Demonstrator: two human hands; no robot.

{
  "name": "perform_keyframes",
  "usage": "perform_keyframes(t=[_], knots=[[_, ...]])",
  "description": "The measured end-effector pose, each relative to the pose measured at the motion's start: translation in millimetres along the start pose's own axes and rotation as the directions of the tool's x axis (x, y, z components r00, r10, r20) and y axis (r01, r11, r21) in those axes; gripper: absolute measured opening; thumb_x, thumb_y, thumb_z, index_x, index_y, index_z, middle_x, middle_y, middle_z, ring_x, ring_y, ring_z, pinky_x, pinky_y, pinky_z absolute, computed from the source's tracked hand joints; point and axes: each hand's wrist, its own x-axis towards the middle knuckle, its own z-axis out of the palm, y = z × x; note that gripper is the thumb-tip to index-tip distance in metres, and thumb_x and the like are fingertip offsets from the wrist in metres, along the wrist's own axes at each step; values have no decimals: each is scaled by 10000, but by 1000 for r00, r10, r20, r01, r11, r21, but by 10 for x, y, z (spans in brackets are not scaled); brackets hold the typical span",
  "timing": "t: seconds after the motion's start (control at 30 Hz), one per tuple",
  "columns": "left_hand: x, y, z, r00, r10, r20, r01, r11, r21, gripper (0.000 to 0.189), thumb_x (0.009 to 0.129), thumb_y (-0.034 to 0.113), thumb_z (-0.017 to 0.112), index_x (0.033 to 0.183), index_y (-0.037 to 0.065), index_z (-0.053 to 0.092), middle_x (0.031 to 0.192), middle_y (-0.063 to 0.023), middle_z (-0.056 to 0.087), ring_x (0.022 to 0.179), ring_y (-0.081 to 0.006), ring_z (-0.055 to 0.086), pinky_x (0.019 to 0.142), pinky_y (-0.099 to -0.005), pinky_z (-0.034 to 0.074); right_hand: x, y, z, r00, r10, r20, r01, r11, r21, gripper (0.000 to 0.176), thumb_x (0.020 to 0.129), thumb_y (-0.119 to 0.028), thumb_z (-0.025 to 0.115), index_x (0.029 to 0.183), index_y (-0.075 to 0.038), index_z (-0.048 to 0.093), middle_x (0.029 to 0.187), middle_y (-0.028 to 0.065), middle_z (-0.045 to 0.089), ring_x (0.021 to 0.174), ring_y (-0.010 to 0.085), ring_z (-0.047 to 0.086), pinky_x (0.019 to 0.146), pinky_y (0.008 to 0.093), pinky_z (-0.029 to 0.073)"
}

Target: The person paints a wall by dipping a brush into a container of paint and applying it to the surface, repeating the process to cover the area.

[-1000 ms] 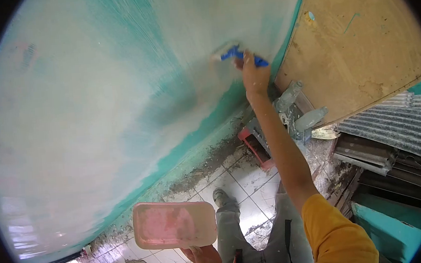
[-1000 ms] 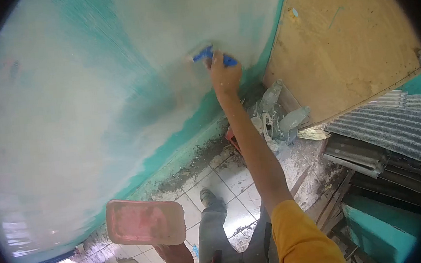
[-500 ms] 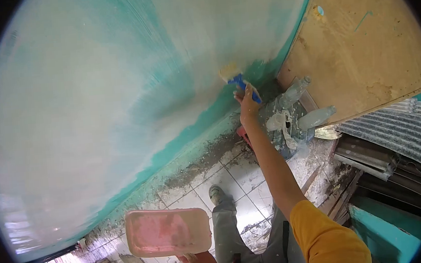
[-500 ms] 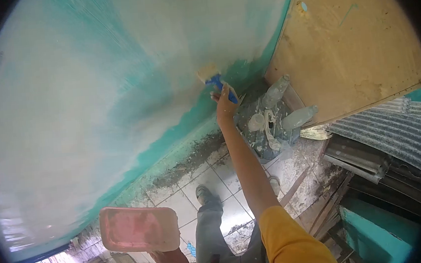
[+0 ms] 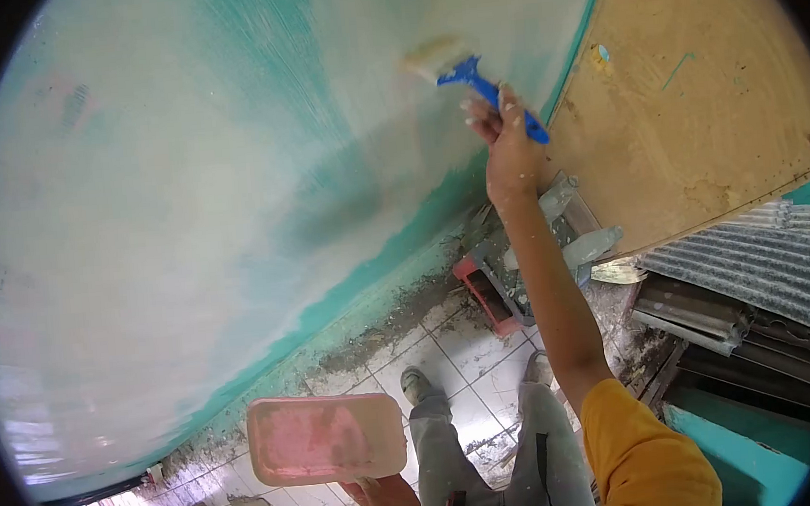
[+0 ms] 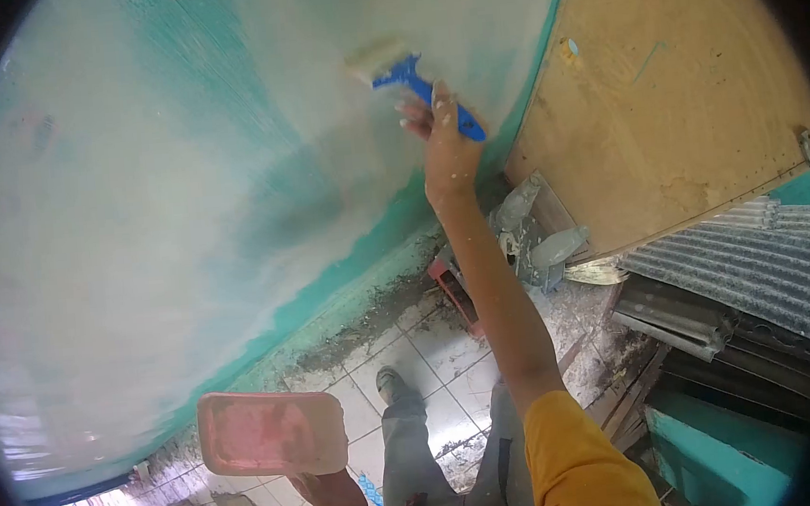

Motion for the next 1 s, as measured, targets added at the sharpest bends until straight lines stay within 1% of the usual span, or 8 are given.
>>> perform_keyframes(t=[0.27, 0.33, 0.53, 0.63, 0.77, 0.87, 0.93, 1.0], knots=[[38, -177, -158, 1000, 4, 10, -3, 988, -155, 670, 914, 384, 535, 1425, 114, 196, 1386, -178, 337, 1157, -374, 484, 829, -524, 519, -10, 1057, -489, 984, 176, -23, -170, 973, 159, 398, 948, -345, 518, 1228, -62, 516, 1075, 102, 647, 819, 173, 641, 675, 245, 515], [30, -177, -204, 984, 121, 131, -165, 893, 418, 663, 920, 377, 525, 1427, 110, 192, 1387, -180, 335, 1157, -377, 483, 837, -529, 514, -196, 1433, -743, 965, 245, -94, -235, 966, 113, 371, 944, -324, 531, 1215, -70, 530, 1070, 96, 648, 767, 165, 636, 649, 247, 509], [27, -208, -195, 999, -51, 11, 47, 971, 234, 673, 917, 369, 540, 1433, 108, 195, 1395, -163, 336, 1203, -362, 452, 871, -536, 497, -421, 2248, -1394, 922, 326, -208, -347, 935, -76, 258, 940, -257, 540, 1082, -52, 607, 937, 97, 678, 713, 162, 659, 585, 246, 508], [44, -91, 84, 984, 12, -179, -42, 986, -163, 363, 897, 101, 587, 1226, -36, 517, 1265, -200, 507, 1088, -393, 517, 810, -427, 476, -298, 1983, -1199, 910, 336, -242, -376, 916, -141, 250, 940, -230, 529, 1068, -33, 615, 847, 86, 684, 696, 155, 667, 577, 242, 510], [67, -55, -13, 995, -29, 95, 53, 963, -265, 709, 898, 360, 581, 1436, 105, 195, 1408, -152, 334, 1263, -331, 402, 965, -508, 443, 33, 1005, -429, 986, 138, -92, -156, 958, -241, 280, 932, -200, 529, 1096, 14, 603, 821, 85, 686, 695, 153, 670, 578, 241, 509], [68, 44, 40, 998, -23, 65, 10, 983, 183, 696, 899, 342, 584, 1427, 89, 207, 1411, -147, 340, 1274, -326, 395, 1004, -489, 411, 50, 31, 90, 994, 104, -21, -106, 969, -223, 324, 944, -215, 496, 1155, 19, 576, 918, 113, 680, 743, 163, 674, 635, 256, 518], [97, 28, 43, 994, -49, 97, 77, 950, -303, 670, 905, 315, 576, 1418, 75, 218, 1411, -144, 342, 1283, -329, 385, 1028, -485, 385, 31, -343, 274, 999, -36, 26, 35, 999, 40, 295, 940, -200, 525, 1095, 43, 585, 932, 133, 671, 807, 203, 676, 646, 272, 526], [108, 4, 42, 995, -38, 87, 62, 954, -293, 662, 907, 308, 572, 1416, 73, 220, 1412, -146, 343, 1278, -331, 390, 1035, -489, 375, 117, -372, 294, 995, -58, 86, 43, 986, 163, 309, 944, -212, 523, 1110, 43, 574, 964, 141, 665, 823, 210, 674, 661, 276, 526]])
